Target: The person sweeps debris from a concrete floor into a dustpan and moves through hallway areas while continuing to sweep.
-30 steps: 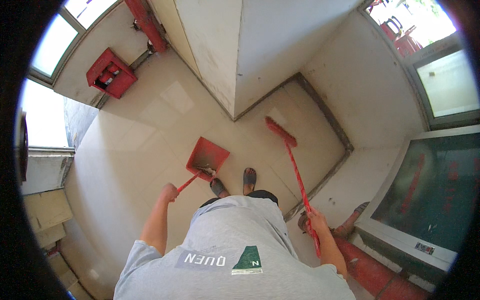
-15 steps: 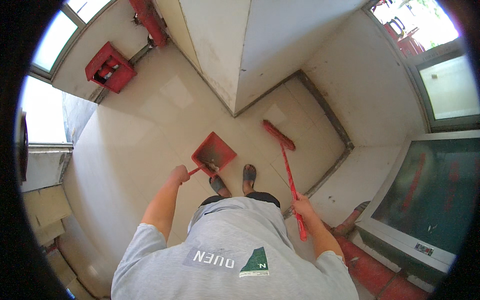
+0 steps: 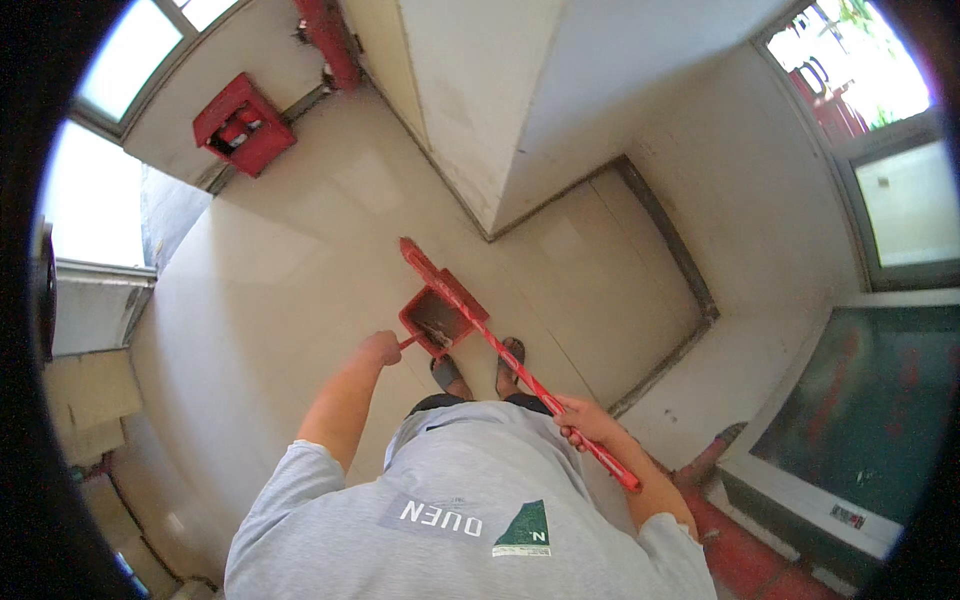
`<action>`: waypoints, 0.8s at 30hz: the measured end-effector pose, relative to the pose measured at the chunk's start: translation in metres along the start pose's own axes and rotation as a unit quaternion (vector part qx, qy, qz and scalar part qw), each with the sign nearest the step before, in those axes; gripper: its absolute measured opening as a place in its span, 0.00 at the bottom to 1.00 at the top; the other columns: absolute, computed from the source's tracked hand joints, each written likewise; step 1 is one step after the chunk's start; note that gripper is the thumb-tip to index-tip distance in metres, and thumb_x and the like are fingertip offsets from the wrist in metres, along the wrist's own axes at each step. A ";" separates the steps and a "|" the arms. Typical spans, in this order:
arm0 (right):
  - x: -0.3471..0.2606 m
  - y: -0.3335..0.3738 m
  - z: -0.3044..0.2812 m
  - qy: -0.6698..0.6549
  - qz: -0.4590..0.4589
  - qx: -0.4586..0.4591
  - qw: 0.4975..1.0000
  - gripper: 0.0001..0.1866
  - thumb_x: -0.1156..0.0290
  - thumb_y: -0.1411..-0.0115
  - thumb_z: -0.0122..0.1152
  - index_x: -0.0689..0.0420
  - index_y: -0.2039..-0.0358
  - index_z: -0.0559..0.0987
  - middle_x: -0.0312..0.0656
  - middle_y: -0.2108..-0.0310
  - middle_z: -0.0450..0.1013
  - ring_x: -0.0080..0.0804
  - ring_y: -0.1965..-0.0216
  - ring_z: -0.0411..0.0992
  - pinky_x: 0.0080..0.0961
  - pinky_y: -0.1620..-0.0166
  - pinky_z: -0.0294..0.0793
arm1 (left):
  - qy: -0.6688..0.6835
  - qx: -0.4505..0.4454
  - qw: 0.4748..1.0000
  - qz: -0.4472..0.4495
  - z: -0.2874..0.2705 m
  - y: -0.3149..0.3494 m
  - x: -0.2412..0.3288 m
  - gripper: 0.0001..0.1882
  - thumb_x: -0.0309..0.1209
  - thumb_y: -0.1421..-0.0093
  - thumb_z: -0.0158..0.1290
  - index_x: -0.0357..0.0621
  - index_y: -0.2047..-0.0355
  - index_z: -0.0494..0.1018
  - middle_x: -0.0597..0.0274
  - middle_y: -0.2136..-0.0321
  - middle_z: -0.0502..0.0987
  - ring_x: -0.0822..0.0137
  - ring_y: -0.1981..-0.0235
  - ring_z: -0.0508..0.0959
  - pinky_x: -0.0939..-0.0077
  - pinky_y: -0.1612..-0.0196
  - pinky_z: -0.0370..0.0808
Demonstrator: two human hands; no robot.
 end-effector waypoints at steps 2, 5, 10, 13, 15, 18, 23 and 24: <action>-0.004 0.005 -0.001 0.073 -0.037 0.010 0.997 0.30 0.72 0.42 0.56 0.42 0.38 0.64 0.31 0.82 0.65 0.16 0.88 0.61 0.17 0.86 0.63 | 0.010 0.007 1.000 0.015 0.020 -0.005 -0.010 0.15 0.33 0.48 0.53 0.44 0.61 0.78 0.50 0.59 0.78 0.53 0.56 0.78 0.58 0.55 0.76; -0.017 0.012 0.014 0.170 -0.091 0.090 0.977 0.28 0.73 0.43 0.56 0.48 0.40 0.68 0.32 0.81 0.67 0.16 0.86 0.62 0.16 0.84 0.63 | 0.026 0.082 0.996 0.029 0.011 0.003 -0.007 0.15 0.36 0.47 0.52 0.42 0.61 0.78 0.49 0.60 0.79 0.52 0.57 0.78 0.57 0.56 0.76; -0.030 -0.033 0.024 0.247 -0.157 0.153 0.944 0.31 0.78 0.45 0.54 0.44 0.40 0.67 0.33 0.82 0.67 0.19 0.87 0.63 0.19 0.84 0.66 | 0.091 0.062 0.994 0.004 0.019 0.005 -0.014 0.13 0.33 0.47 0.51 0.43 0.63 0.78 0.50 0.60 0.79 0.52 0.58 0.79 0.57 0.57 0.76; -0.033 -0.055 0.034 0.217 -0.146 0.118 0.958 0.32 0.78 0.45 0.54 0.45 0.39 0.66 0.33 0.82 0.67 0.19 0.87 0.63 0.19 0.84 0.64 | 0.107 0.055 0.993 -0.020 0.033 0.001 -0.022 0.14 0.36 0.51 0.57 0.46 0.64 0.81 0.56 0.60 0.80 0.59 0.58 0.80 0.64 0.59 0.77; -0.035 -0.057 0.039 0.129 -0.096 0.052 0.986 0.31 0.77 0.45 0.54 0.46 0.39 0.66 0.34 0.82 0.67 0.19 0.87 0.62 0.18 0.85 0.63 | 0.118 0.053 0.991 -0.022 0.033 0.003 -0.028 0.15 0.36 0.51 0.58 0.47 0.63 0.81 0.56 0.60 0.80 0.59 0.58 0.80 0.65 0.59 0.77; -0.049 -0.021 0.050 0.034 -0.023 -0.030 0.999 0.30 0.76 0.43 0.55 0.47 0.39 0.65 0.34 0.81 0.66 0.19 0.87 0.61 0.17 0.85 0.62 | 0.133 0.048 0.990 -0.012 0.038 0.003 -0.040 0.15 0.37 0.51 0.58 0.47 0.63 0.81 0.56 0.60 0.80 0.58 0.58 0.80 0.64 0.59 0.77; -0.046 -0.018 0.033 0.114 -0.097 0.016 0.989 0.31 0.76 0.42 0.52 0.45 0.37 0.61 0.34 0.83 0.65 0.20 0.89 0.60 0.19 0.88 0.61 | 0.157 0.073 0.985 -0.004 0.013 0.070 -0.061 0.15 0.35 0.52 0.58 0.46 0.63 0.80 0.54 0.60 0.80 0.56 0.58 0.79 0.62 0.59 0.77; -0.052 -0.017 0.035 0.146 -0.097 0.038 0.984 0.31 0.76 0.42 0.52 0.45 0.37 0.61 0.34 0.83 0.65 0.20 0.89 0.60 0.19 0.87 0.61 | 0.175 0.069 0.982 -0.022 0.042 0.052 -0.079 0.14 0.33 0.52 0.56 0.44 0.64 0.79 0.52 0.61 0.79 0.54 0.59 0.79 0.60 0.59 0.77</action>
Point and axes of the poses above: each hand's wrist, its own y-axis away from the middle knuckle, its own z-axis out of the palm, x = y × z, the point moved 10 cm from there along -y, towards the middle knuckle
